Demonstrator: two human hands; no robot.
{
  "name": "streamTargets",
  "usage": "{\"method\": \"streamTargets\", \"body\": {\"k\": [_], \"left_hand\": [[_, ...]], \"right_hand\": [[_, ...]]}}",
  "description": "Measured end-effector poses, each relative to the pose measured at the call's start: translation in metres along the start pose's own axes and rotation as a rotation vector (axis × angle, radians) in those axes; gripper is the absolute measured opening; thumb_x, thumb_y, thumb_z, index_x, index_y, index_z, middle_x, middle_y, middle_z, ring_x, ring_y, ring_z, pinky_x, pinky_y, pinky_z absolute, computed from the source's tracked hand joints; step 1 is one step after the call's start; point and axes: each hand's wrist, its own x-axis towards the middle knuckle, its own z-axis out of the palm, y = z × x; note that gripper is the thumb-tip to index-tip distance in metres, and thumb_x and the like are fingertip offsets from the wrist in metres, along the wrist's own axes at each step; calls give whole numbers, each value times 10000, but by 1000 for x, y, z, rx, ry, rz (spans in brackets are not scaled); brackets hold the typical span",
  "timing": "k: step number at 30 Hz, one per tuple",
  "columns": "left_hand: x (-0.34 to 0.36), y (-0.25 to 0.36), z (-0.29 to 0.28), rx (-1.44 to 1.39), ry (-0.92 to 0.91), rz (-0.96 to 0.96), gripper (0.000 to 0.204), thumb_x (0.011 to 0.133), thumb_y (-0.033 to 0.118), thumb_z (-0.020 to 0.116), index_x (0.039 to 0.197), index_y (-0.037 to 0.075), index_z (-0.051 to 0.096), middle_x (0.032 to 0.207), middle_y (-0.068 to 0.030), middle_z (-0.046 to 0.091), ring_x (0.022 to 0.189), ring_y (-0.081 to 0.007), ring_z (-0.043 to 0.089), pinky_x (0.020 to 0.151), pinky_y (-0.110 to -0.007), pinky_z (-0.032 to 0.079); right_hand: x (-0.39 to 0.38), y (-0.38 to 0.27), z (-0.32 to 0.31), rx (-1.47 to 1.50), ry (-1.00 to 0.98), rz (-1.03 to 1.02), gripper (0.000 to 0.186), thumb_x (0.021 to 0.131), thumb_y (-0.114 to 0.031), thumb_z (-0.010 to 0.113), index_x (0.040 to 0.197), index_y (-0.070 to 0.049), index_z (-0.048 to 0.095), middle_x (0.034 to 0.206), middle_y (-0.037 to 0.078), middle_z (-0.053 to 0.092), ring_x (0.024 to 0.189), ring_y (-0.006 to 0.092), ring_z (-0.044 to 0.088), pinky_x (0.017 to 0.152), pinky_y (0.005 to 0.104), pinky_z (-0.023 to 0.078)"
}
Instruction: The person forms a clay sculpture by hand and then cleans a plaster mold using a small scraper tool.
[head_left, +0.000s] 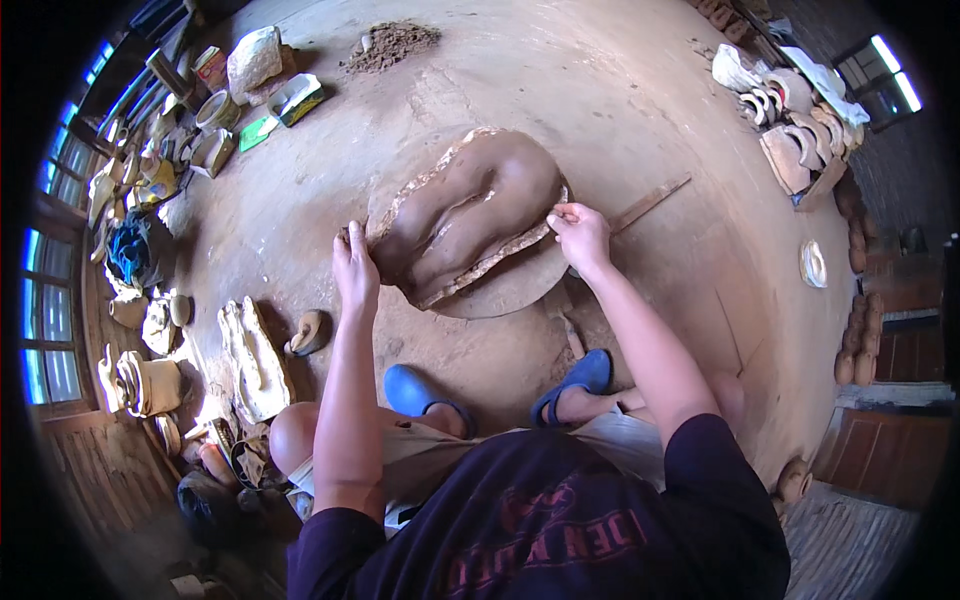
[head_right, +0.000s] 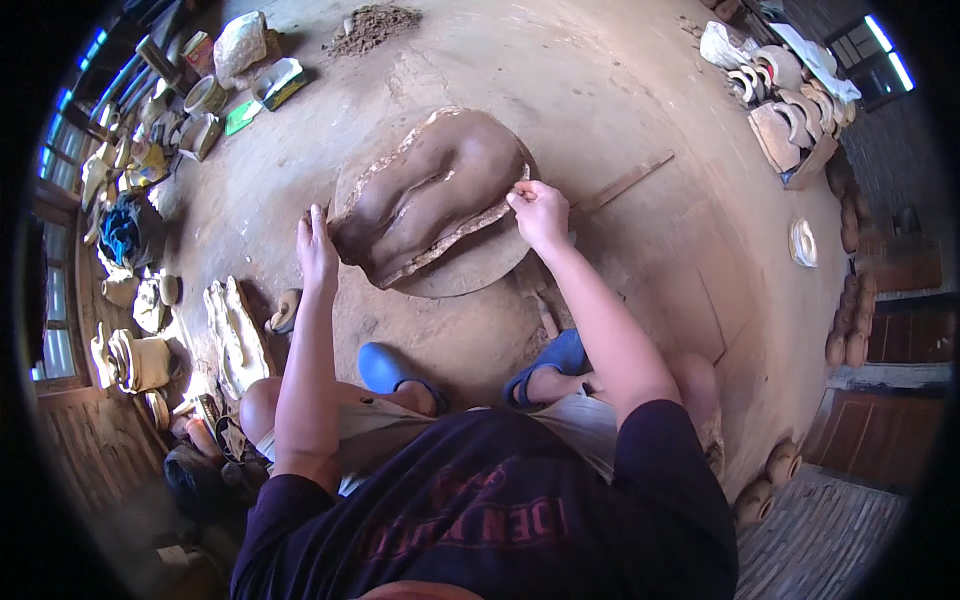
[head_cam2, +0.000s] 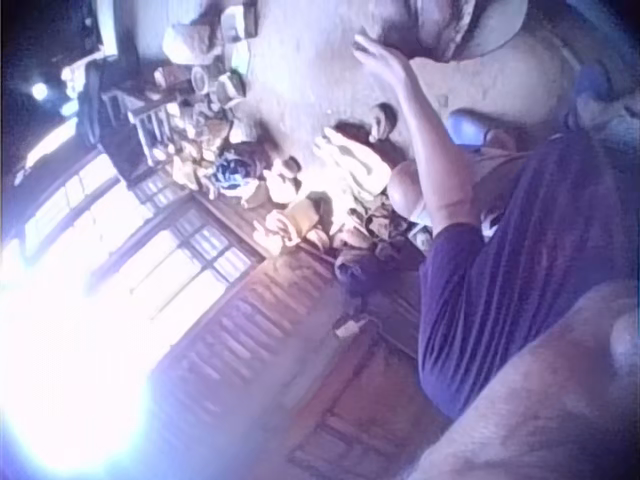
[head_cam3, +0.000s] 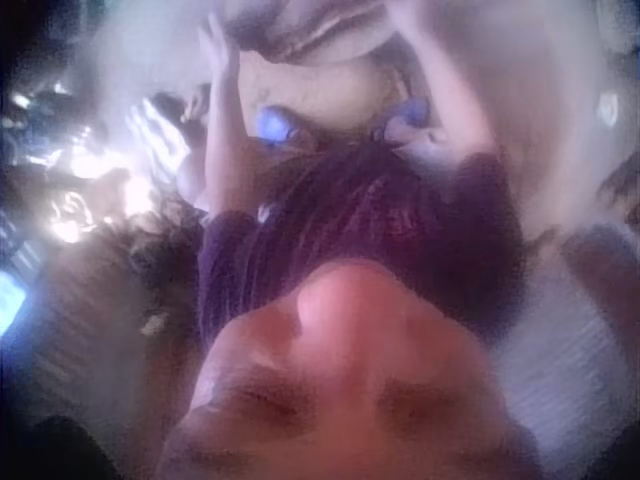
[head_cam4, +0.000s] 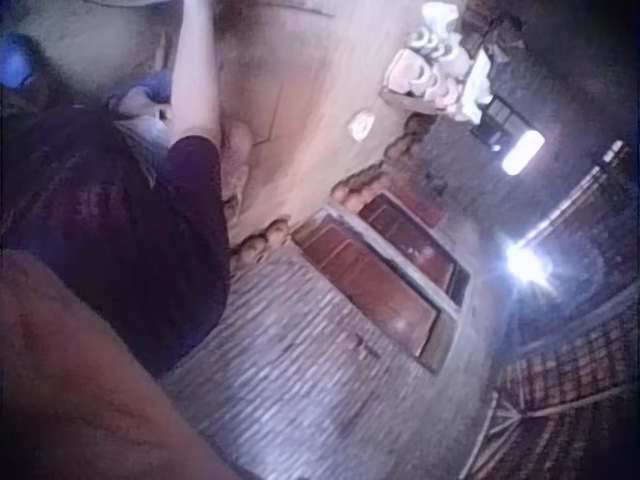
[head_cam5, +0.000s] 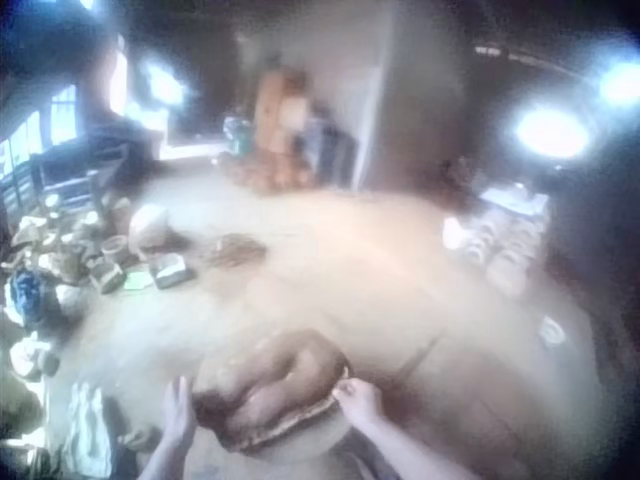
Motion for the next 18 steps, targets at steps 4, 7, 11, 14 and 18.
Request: {"method": "streamTargets", "body": {"k": [4, 7, 11, 14, 18], "left_hand": [[-7, -6, 4, -13, -5, -103, 577, 1106, 489, 517, 1149, -68, 661, 1058, -203, 692, 993, -268, 627, 912, -435, 488], [-22, -9, 12, 65, 53, -40, 562, 1111, 463, 515, 1102, -79, 665, 1024, -238, 701, 973, -292, 649, 885, -450, 495], [-38, -13, 19, 7, 39, -62, 550, 1119, 453, 494, 1148, -72, 654, 1088, -249, 707, 1014, -314, 664, 923, -447, 498], [-48, -22, 10, -37, 25, -62, 545, 1120, 451, 495, 1182, -68, 650, 1120, -250, 708, 1032, -310, 663, 935, -440, 499], [-59, -22, 18, -31, -17, -133, 558, 1124, 448, 491, 1191, -83, 650, 1133, -241, 707, 1051, -296, 659, 943, -427, 501]], "right_hand": [[7, -12, 16, -38, 4, 39, 316, 904, -145, 810, 1174, 13, 766, 978, 112, 804, 858, 156, 748, 837, 319, 588], [6, -3, 19, -59, 52, -30, 326, 910, -153, 807, 1194, 2, 770, 992, 126, 806, 887, 163, 754, 860, 315, 585], [-6, 2, 32, 35, 49, -22, 357, 941, -143, 775, 1257, 18, 740, 1036, 129, 802, 926, 153, 743, 889, 305, 571], [-32, -30, 41, 168, -60, 125, 434, 1015, -79, 675, 1421, 65, 618, 1290, 150, 736, 1130, 157, 685, 1030, 287, 502], [-47, -30, 38, 156, -88, 102, 467, 1036, -129, 629, 1459, 65, 584, 1281, 156, 740, 1146, 192, 692, 1039, 316, 504]]}}
